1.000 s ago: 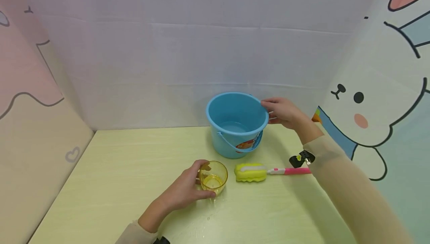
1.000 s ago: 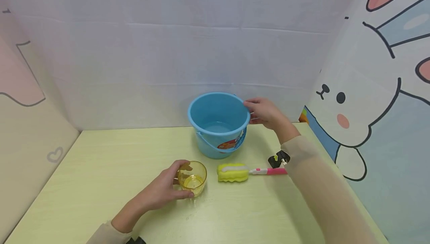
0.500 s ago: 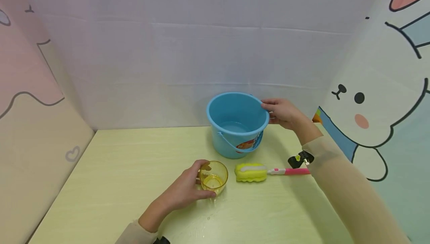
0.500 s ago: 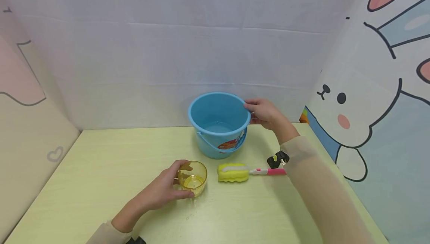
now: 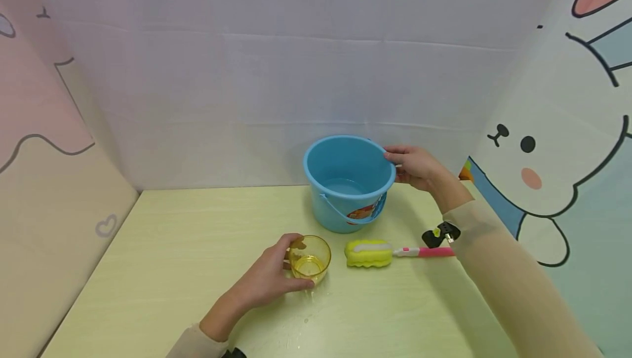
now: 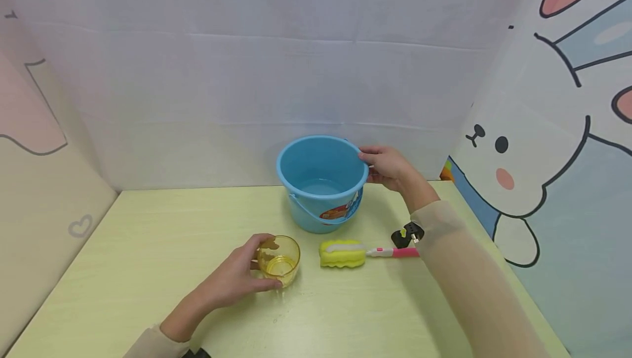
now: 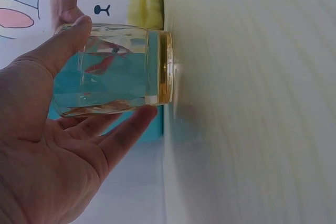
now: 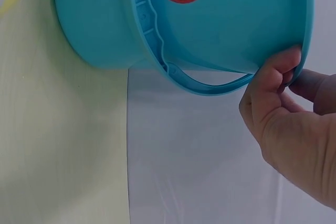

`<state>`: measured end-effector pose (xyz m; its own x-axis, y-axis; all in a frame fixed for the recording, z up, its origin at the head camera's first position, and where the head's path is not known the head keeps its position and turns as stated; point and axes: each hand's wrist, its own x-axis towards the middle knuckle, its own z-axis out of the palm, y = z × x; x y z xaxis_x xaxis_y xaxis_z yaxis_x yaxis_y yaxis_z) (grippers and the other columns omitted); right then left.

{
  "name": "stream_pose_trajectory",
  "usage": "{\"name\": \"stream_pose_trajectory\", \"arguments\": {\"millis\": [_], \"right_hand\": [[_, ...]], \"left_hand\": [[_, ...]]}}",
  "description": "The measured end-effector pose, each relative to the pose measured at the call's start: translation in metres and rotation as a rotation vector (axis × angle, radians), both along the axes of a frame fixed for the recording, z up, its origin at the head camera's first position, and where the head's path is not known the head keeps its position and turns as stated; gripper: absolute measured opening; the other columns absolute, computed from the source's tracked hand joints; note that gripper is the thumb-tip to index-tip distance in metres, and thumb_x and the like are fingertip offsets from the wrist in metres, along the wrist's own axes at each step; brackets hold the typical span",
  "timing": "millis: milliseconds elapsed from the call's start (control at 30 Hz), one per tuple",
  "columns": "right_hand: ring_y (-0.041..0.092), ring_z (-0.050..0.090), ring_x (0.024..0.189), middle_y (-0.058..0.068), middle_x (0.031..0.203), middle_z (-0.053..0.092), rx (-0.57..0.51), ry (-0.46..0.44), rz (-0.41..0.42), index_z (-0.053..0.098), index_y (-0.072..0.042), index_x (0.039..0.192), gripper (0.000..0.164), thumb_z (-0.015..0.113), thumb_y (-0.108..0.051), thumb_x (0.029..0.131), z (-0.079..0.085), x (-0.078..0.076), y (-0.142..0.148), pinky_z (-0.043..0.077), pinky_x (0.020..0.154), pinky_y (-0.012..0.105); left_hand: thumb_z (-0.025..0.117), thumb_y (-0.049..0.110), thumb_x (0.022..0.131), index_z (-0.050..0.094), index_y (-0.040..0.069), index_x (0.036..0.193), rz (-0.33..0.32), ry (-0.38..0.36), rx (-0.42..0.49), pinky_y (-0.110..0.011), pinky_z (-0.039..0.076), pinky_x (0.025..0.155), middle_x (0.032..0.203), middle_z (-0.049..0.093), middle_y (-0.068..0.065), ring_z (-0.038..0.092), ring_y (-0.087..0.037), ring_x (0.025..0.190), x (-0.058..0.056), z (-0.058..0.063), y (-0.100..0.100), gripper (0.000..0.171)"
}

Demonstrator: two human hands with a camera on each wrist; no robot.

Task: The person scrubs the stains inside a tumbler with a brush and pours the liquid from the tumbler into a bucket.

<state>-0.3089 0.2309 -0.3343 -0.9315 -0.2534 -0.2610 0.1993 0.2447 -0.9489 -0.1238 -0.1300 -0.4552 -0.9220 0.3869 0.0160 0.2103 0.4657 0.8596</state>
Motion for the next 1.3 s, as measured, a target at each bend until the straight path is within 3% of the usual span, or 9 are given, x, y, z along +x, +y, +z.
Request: {"name": "stream_pose_trajectory", "arguments": {"millis": [267,533,967,1300], "right_hand": [[0.018,0.065,0.094,0.018,0.144,0.052,-0.038,-0.025,-0.004,0.041,-0.004,0.162,0.054,0.052,-0.026,0.114,-0.001,0.0,0.001,0.059,0.079,0.025],[0.017,0.066,0.094,0.015,0.14,0.053,-0.069,-0.046,-0.005,0.04,-0.004,0.162,0.053,0.05,-0.025,0.115,-0.002,0.0,0.001,0.059,0.078,0.025],[0.018,0.071,0.1,0.012,0.137,0.057,-0.157,-0.095,-0.008,0.038,-0.007,0.164,0.053,0.049,-0.024,0.115,-0.005,-0.001,0.003,0.061,0.087,0.03],[0.017,0.07,0.102,0.012,0.139,0.055,-0.164,-0.095,0.005,0.037,-0.007,0.165,0.053,0.046,-0.024,0.116,-0.005,-0.001,0.004,0.061,0.087,0.028]], "left_hand": [[0.096,0.037,0.08,0.044,0.012,0.153,0.065,0.004,0.03,-0.045,0.058,0.096,0.143,0.06,-0.004,0.067,-0.026,0.113,-0.003,0.012,-0.01,0.093],[0.096,0.037,0.079,0.044,0.012,0.153,0.131,0.054,0.018,-0.048,0.057,0.098,0.145,0.059,-0.009,0.067,-0.028,0.113,-0.012,0.025,-0.028,0.094],[0.095,0.041,0.081,0.043,0.009,0.154,0.203,0.176,-0.046,-0.054,0.057,0.095,0.139,0.063,-0.008,0.067,-0.032,0.111,-0.033,0.044,-0.051,0.095],[0.093,0.041,0.082,0.042,0.007,0.154,0.245,0.219,-0.107,-0.049,0.059,0.09,0.138,0.061,-0.012,0.066,-0.034,0.112,-0.052,0.071,-0.066,0.095]]}}
